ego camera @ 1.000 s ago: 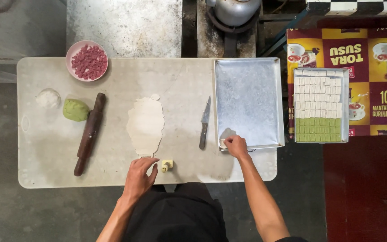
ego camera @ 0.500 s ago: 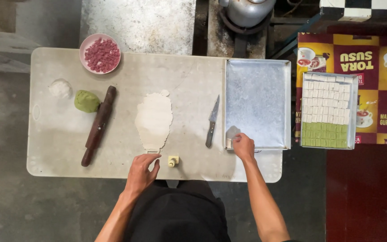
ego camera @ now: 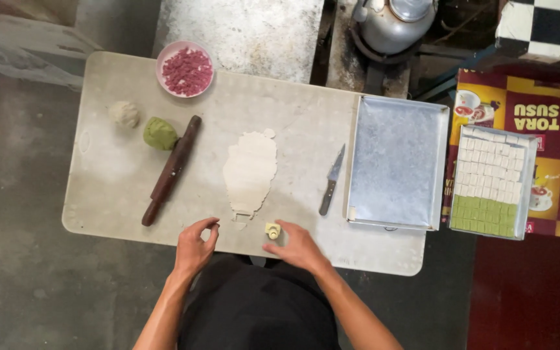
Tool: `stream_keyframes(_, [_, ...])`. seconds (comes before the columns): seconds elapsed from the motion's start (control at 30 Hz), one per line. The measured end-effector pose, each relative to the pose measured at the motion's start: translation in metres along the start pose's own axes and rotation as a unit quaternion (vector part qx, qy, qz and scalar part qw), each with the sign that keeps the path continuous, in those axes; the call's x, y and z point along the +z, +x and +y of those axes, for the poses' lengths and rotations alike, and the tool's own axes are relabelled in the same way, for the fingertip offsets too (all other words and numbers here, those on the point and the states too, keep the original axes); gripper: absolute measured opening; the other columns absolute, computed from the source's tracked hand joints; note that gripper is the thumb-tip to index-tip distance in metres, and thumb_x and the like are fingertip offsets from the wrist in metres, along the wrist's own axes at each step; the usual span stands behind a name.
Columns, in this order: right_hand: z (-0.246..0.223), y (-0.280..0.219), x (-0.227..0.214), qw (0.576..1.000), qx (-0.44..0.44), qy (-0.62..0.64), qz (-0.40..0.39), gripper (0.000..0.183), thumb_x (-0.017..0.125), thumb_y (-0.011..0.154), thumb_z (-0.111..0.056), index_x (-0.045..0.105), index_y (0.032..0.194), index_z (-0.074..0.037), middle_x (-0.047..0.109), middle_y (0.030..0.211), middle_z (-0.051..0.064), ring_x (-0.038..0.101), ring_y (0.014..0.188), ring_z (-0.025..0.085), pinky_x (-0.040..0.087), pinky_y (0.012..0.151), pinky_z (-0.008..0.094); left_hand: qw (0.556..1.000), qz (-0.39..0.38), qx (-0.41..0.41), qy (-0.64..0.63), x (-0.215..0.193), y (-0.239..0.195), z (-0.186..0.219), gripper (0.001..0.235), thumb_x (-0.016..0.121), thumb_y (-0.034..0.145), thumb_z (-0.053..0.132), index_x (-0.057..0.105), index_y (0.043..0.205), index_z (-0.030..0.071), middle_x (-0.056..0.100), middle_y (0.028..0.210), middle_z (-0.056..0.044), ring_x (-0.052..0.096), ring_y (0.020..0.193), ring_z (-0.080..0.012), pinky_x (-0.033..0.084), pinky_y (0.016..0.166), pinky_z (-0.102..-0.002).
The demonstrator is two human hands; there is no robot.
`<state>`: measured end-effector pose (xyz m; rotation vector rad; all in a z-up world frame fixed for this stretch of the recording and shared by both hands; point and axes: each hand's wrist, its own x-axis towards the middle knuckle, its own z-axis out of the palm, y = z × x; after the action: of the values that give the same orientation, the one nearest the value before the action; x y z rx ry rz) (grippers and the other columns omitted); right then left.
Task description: The person is using a small square stamp to cut uniform pieces from rolled-out dough and arranging them neatly on a metal baking tray.
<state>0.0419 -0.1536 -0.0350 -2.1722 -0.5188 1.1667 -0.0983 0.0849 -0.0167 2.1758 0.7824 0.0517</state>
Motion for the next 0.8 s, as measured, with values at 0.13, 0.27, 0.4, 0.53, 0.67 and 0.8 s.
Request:
stream_keyframes(0.13, [-0.007, 0.017, 0.031, 0.997, -0.024, -0.068, -0.005, 0.064, 0.083, 0.080, -0.036, 0.064, 0.131, -0.002, 0.062, 0.131, 0.023, 0.057, 0.124, 0.037, 0.047, 0.106, 0.045, 0.999, 0.000, -0.021, -0.041, -0.009, 0.004, -0.018, 0.024, 0.070, 0.090, 0.016, 0.077, 0.110, 0.005, 0.078, 0.103, -0.014, 0.076, 0.096, -0.0282, 0.057, 0.085, -0.037])
stream_keyframes(0.27, [0.034, 0.040, 0.066, 0.988, -0.074, -0.108, 0.087, 0.035, 0.075, 0.083, -0.019, 0.075, 0.113, -0.002, 0.072, 0.115, 0.022, 0.067, 0.108, 0.037, 0.054, 0.096, 0.043, 0.997, -0.025, -0.031, -0.066, -0.019, 0.008, -0.039, 0.025, 0.069, 0.089, 0.017, 0.077, 0.110, 0.006, 0.079, 0.102, -0.013, 0.077, 0.094, -0.0273, 0.058, 0.082, -0.037])
stream_keyframes(0.4, [-0.010, 0.036, 0.049, 0.981, -0.016, -0.089, 0.169, 0.030, 0.077, 0.081, -0.021, 0.078, 0.104, -0.002, 0.075, 0.093, 0.021, 0.074, 0.083, 0.035, 0.058, 0.076, 0.043, 0.995, -0.036, -0.024, -0.085, -0.031, 0.018, -0.059, 0.025, 0.068, 0.089, 0.017, 0.077, 0.111, 0.005, 0.079, 0.103, -0.013, 0.076, 0.094, -0.0276, 0.058, 0.084, -0.037])
stream_keyframes(0.53, [-0.040, 0.047, 0.053, 0.973, 0.029, -0.073, 0.217, 0.036, 0.081, 0.081, -0.029, 0.077, 0.102, -0.001, 0.075, 0.083, 0.021, 0.075, 0.074, 0.034, 0.058, 0.068, 0.042, 0.994, -0.060, -0.032, -0.090, -0.047, 0.031, -0.083, 0.026, 0.068, 0.090, 0.017, 0.076, 0.112, 0.005, 0.078, 0.104, -0.014, 0.076, 0.096, -0.0277, 0.058, 0.084, -0.037])
stream_keyframes(0.67, [-0.071, 0.069, 0.064, 0.962, 0.004, -0.084, 0.258, 0.037, 0.082, 0.081, -0.033, 0.078, 0.096, 0.000, 0.075, 0.082, 0.020, 0.074, 0.073, 0.033, 0.057, 0.068, 0.041, 0.991, -0.081, -0.030, -0.100, -0.063, 0.049, -0.102, 0.026, 0.067, 0.090, 0.017, 0.076, 0.112, 0.004, 0.079, 0.104, -0.014, 0.076, 0.095, -0.0285, 0.057, 0.086, -0.038])
stream_keyframes(0.8, [-0.079, 0.088, 0.085, 0.956, -0.056, -0.116, 0.262, 0.036, 0.082, 0.081, -0.031, 0.078, 0.096, 0.001, 0.075, 0.084, 0.021, 0.073, 0.075, 0.034, 0.057, 0.070, 0.041, 0.991, -0.099, -0.014, -0.095, -0.069, 0.063, -0.124, 0.027, 0.066, 0.091, 0.018, 0.075, 0.113, 0.004, 0.078, 0.104, -0.013, 0.076, 0.096, -0.0284, 0.057, 0.087, -0.038])
